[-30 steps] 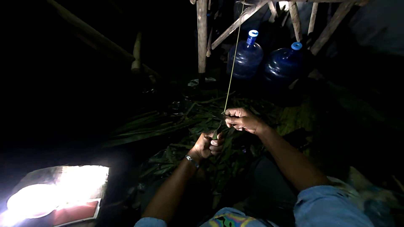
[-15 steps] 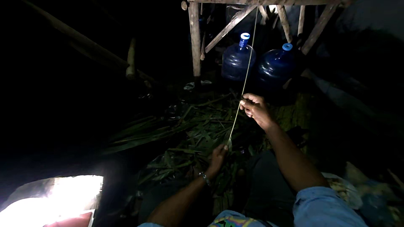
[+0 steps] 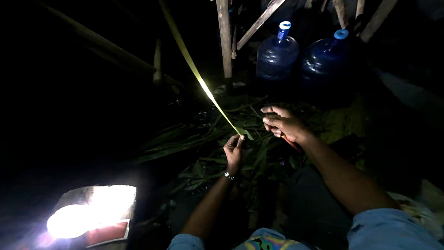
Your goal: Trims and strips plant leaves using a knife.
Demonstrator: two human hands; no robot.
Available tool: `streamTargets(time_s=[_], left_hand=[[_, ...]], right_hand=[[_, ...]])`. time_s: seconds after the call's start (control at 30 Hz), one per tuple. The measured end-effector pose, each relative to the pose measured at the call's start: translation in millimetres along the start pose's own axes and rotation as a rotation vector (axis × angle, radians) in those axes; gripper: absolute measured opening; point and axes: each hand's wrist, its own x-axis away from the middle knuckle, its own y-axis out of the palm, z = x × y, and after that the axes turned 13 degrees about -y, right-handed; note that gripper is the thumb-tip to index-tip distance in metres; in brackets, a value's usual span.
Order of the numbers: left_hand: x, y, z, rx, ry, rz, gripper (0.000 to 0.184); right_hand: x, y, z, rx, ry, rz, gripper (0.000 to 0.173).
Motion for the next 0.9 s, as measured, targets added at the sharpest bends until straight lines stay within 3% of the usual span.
streamTargets(time_s=[0.1,0.17,0.23,0.37,0.47,0.6,0.73,0.8,0.9], left_hand=[[-5.4,1.2,12.1,0.11,-0.087,0.061,0.007],[-6.1,2.7,15.0,0.176,-0.14,0.068,0.009],[-5.5,3.6,14.9,0.222,-0.206,0.054,0.01],[-1.2,5.4,14.7,0.241,-0.301,0.015,0.009],[-1.5,3.6,14.5,0.218,-0.25,-0.01,0.012],[-11.5,-4.3,15.5,0.236,-0.164,0.087,0.017],[-18.3,-8.5,14.8,0.268,-0.129,0.14,0.019],[-17.7,-5.2,16.1,0.296,-0.151,0.159,0.02],[-16.0,-0.2,19.9,0.352,-0.201,0.181,0.021]], right_hand=[[-3.3,11.2,6.0,-0.001,0.224,-0.128,0.049],[-3.5,18.8,12.3,0.037,0.275,-0.187,0.055],[-3.5,23.9,19.4,0.093,0.235,-0.203,0.053],[-6.4,23.6,28.2,0.28,0.041,-0.114,0.015],[-11.3,13.0,27.0,0.472,-0.094,-0.017,0.014],[-20.8,-18.8,27.0,0.461,-0.052,0.135,0.016],[-24.9,-38.3,38.6,0.4,-0.086,0.369,0.042],[-21.8,-29.3,34.3,0.391,-0.088,0.386,0.057],[-9.0,3.5,25.6,0.293,-0.089,0.218,0.036]])
